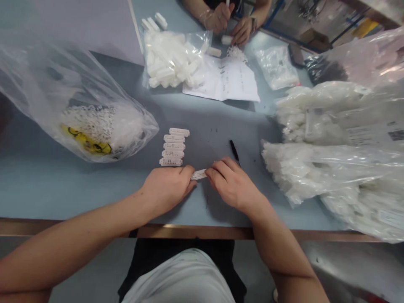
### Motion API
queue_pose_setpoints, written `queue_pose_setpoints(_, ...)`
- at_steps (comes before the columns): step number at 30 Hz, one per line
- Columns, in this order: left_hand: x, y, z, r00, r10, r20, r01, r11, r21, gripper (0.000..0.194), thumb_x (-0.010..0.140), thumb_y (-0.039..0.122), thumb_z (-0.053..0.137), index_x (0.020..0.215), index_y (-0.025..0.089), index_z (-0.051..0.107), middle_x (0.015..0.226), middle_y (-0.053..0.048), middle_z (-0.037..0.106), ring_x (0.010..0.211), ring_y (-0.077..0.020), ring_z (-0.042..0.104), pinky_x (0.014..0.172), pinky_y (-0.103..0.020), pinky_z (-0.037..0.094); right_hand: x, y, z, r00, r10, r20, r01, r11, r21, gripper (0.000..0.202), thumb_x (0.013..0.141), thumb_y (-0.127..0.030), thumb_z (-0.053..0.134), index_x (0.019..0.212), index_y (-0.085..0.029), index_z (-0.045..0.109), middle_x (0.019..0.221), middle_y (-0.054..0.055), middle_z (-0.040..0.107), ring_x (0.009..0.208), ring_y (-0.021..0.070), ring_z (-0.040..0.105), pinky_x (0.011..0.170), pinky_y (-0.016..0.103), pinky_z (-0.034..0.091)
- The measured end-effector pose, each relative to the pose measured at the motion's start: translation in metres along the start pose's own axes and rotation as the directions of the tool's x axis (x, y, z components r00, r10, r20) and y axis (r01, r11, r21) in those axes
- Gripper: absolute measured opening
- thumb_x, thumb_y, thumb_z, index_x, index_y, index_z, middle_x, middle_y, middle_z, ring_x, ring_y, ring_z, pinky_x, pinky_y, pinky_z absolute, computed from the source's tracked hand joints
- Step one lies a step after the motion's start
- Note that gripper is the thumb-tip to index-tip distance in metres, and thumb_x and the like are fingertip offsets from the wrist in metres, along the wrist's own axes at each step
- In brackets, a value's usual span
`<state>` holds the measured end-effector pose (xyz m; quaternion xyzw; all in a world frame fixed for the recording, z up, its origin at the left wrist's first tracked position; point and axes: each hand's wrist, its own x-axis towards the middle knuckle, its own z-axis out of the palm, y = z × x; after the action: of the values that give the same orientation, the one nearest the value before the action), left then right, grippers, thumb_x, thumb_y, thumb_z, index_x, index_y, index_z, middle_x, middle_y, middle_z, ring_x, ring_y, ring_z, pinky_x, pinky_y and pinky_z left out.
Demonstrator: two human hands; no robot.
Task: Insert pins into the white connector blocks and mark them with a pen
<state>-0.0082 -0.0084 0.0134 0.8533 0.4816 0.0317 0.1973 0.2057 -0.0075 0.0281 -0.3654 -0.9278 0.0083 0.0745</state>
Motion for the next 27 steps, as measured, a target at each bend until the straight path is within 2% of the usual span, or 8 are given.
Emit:
queue_pose_setpoints(13, 0.0, 0.0, 0.0, 1.0, -0.015, 0.017, 0.015, 1.0, 0.0, 0.04, 0.092, 0.048, 0.036, 0.102, 0.018, 0.06, 0.079, -0.01, 0.067, 0.068, -0.0229, 0.062, 0.056, -0.029, 0.034, -0.006, 0.006, -0.005, 0.998, -0.006, -0.056, 0.01, 0.998, 0.068, 0.023, 0.092, -0.014, 0.045, 0.106, -0.015, 0.063, 0.088, 0.01, 0.06, 0.086, 0.0218, 0.049, 0.078, 0.039, 0.047)
queue_pose_setpoints(20, 0.002, -0.001, 0.002, 0.999, -0.037, 0.034, 0.039, 0.998, -0.044, 0.038, 0.091, 0.048, 0.041, 0.101, 0.018, 0.061, 0.08, -0.01, 0.067, 0.07, -0.023, 0.061, 0.059, -0.029, 0.036, -0.006, 0.006, -0.01, 0.995, -0.1, 0.027, 0.098, 0.994, 0.054, 0.027, 0.092, -0.014, 0.045, 0.112, -0.015, 0.063, 0.082, 0.009, 0.06, 0.084, 0.0212, 0.05, 0.073, 0.037, 0.047)
queue_pose_setpoints(22, 0.003, -0.003, -0.002, 0.999, -0.049, 0.022, 0.051, 0.993, -0.106, 0.037, 0.088, 0.049, 0.046, 0.102, 0.018, 0.062, 0.081, -0.009, 0.067, 0.071, -0.0229, 0.061, 0.06, -0.029, 0.037, -0.007, 0.008, -0.009, 0.996, -0.089, -0.003, 0.089, 0.995, 0.052, 0.027, 0.092, -0.014, 0.046, 0.112, -0.014, 0.062, 0.084, 0.009, 0.061, 0.085, 0.0215, 0.05, 0.074, 0.038, 0.048)
queue_pose_setpoints(24, 0.003, -0.004, -0.009, 0.995, -0.097, 0.001, 0.095, 0.97, -0.223, 0.039, 0.084, 0.052, 0.053, 0.104, 0.02, 0.062, 0.076, -0.005, 0.065, 0.068, -0.0211, 0.06, 0.061, -0.029, 0.037, -0.008, 0.011, -0.007, 0.995, -0.06, -0.082, 0.066, 0.996, 0.068, 0.027, 0.091, -0.015, 0.047, 0.114, -0.016, 0.062, 0.087, 0.009, 0.062, 0.085, 0.0209, 0.052, 0.076, 0.038, 0.048)
queue_pose_setpoints(26, 0.004, -0.003, -0.019, 0.984, -0.179, 0.002, 0.165, 0.903, -0.397, 0.042, 0.078, 0.056, 0.059, 0.102, 0.022, 0.063, 0.065, 0.0, 0.06, 0.062, -0.0176, 0.056, 0.059, -0.027, 0.037, -0.01, 0.013, -0.006, 0.983, -0.011, -0.184, 0.028, 0.995, 0.092, 0.027, 0.091, -0.015, 0.049, 0.114, -0.018, 0.062, 0.089, 0.008, 0.063, 0.084, 0.0201, 0.053, 0.076, 0.038, 0.049)
queue_pose_setpoints(27, 0.004, -0.002, -0.024, 0.976, -0.218, 0.024, 0.2, 0.837, -0.51, 0.041, 0.077, 0.057, 0.06, 0.098, 0.022, 0.064, 0.06, 0.002, 0.056, 0.058, -0.0157, 0.054, 0.058, -0.026, 0.037, -0.01, 0.014, -0.005, 0.972, 0.018, -0.234, 0.007, 0.994, 0.105, 0.027, 0.09, -0.015, 0.05, 0.114, -0.019, 0.062, 0.089, 0.008, 0.063, 0.083, 0.0197, 0.054, 0.076, 0.038, 0.049)
